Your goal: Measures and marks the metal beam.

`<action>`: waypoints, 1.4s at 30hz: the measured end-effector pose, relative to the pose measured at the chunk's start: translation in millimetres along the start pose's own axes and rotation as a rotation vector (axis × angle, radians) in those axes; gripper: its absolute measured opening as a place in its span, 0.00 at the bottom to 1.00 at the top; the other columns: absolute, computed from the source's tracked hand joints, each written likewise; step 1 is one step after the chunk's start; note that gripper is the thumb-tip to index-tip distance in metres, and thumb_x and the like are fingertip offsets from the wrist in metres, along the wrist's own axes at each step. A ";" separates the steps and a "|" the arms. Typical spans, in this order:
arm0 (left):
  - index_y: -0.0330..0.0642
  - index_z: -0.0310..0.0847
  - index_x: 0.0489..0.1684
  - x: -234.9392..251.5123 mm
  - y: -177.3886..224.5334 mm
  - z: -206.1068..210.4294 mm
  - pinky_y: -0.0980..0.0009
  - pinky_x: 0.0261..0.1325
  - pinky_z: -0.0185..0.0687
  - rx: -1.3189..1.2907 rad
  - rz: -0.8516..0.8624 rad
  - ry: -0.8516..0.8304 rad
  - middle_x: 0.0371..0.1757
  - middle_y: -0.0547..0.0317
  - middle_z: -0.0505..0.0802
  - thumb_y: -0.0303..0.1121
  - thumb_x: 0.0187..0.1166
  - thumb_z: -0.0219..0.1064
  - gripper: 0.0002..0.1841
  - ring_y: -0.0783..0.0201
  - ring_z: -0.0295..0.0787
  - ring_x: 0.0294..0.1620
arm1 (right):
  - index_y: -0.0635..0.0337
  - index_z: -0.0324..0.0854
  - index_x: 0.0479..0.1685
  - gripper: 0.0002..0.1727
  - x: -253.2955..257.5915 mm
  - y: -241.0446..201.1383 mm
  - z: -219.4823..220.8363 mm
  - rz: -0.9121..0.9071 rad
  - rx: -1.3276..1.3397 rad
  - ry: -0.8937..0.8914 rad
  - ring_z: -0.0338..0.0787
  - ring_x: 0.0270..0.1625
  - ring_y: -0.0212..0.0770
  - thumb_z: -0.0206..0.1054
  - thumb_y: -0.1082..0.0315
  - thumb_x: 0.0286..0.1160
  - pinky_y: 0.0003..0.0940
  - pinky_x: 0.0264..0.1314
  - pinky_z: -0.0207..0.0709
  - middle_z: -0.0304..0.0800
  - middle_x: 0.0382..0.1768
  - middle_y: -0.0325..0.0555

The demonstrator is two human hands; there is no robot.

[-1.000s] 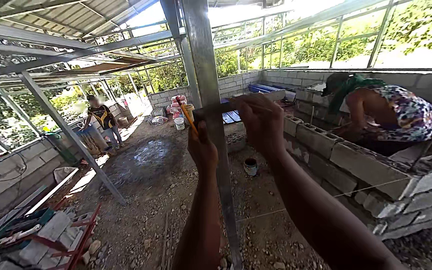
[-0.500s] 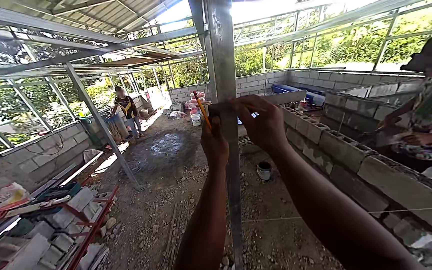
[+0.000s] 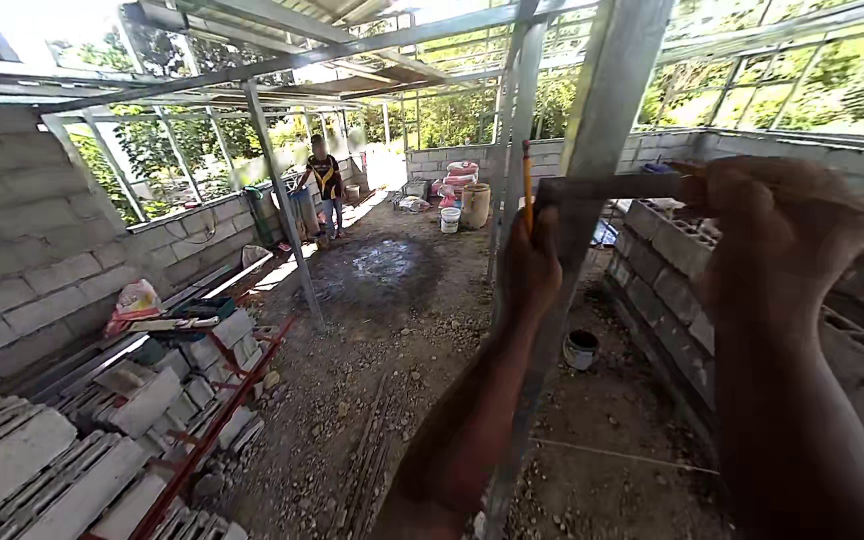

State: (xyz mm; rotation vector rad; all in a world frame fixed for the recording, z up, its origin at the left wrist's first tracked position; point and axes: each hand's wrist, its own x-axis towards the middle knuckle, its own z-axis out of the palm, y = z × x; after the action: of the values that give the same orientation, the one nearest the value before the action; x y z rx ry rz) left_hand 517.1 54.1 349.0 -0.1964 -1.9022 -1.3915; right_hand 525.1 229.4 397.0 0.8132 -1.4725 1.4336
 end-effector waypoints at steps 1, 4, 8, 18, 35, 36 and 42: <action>0.47 0.75 0.66 2.4 -3.8 -3.3 0.56 0.23 0.79 0.008 0.017 -0.032 0.29 0.51 0.82 0.59 0.91 0.48 0.26 0.55 0.79 0.23 | 0.60 0.85 0.53 0.12 -0.7 -3.5 -4.3 -0.036 0.020 0.007 0.94 0.46 0.33 0.61 0.63 0.86 0.37 0.53 0.91 0.93 0.47 0.36; 0.47 0.76 0.68 21.9 -9.2 -22.2 0.51 0.40 0.93 0.000 0.081 -0.144 0.44 0.52 0.91 0.57 0.92 0.49 0.25 0.56 0.92 0.37 | 0.61 0.86 0.53 0.14 -1.4 -9.4 -27.4 -0.076 -0.053 0.011 0.94 0.47 0.34 0.61 0.61 0.88 0.35 0.54 0.90 0.94 0.47 0.39; 0.39 0.79 0.62 87.8 29.9 -79.0 0.60 0.34 0.89 0.227 0.244 -0.272 0.38 0.56 0.91 0.48 0.93 0.51 0.22 0.63 0.88 0.29 | 0.63 0.86 0.54 0.13 -1.6 -18.7 -57.0 -0.065 -0.129 0.054 0.94 0.45 0.34 0.61 0.64 0.87 0.35 0.52 0.91 0.94 0.47 0.41; 0.48 0.80 0.50 214.1 214.1 -129.5 0.70 0.24 0.73 0.836 0.595 -0.563 0.28 0.63 0.83 0.53 0.91 0.53 0.19 0.70 0.74 0.20 | 0.56 0.84 0.67 0.17 4.4 5.0 -10.0 0.034 -0.464 -0.178 0.94 0.42 0.36 0.56 0.60 0.92 0.42 0.48 0.90 0.95 0.49 0.43; 0.48 0.83 0.36 246.0 251.0 -106.7 0.82 0.20 0.59 0.755 0.650 -0.537 0.23 0.70 0.78 0.51 0.90 0.57 0.19 0.79 0.63 0.15 | 0.59 0.86 0.60 0.21 21.7 17.4 46.5 0.098 -0.460 -0.098 0.86 0.31 0.35 0.71 0.52 0.82 0.37 0.36 0.83 0.91 0.37 0.43; 0.49 0.82 0.36 246.6 250.4 -105.8 0.82 0.20 0.59 0.752 0.656 -0.539 0.23 0.70 0.78 0.51 0.90 0.57 0.19 0.80 0.63 0.15 | 0.59 0.86 0.60 0.20 22.3 17.1 46.2 0.111 -0.448 -0.099 0.85 0.29 0.35 0.71 0.52 0.81 0.36 0.34 0.82 0.90 0.35 0.42; 0.49 0.84 0.37 256.2 241.8 -104.4 0.80 0.21 0.62 0.761 0.686 -0.532 0.23 0.70 0.78 0.53 0.89 0.57 0.20 0.79 0.65 0.17 | 0.56 0.86 0.61 0.19 24.6 13.7 44.1 0.212 -0.383 -0.132 0.86 0.29 0.34 0.74 0.54 0.80 0.34 0.33 0.83 0.92 0.39 0.39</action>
State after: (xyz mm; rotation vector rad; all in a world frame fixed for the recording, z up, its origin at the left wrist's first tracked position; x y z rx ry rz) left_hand 514.8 -17.5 709.4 -0.8001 -2.3234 -0.1217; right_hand 496.5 190.7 417.5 0.5314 -1.9066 1.2069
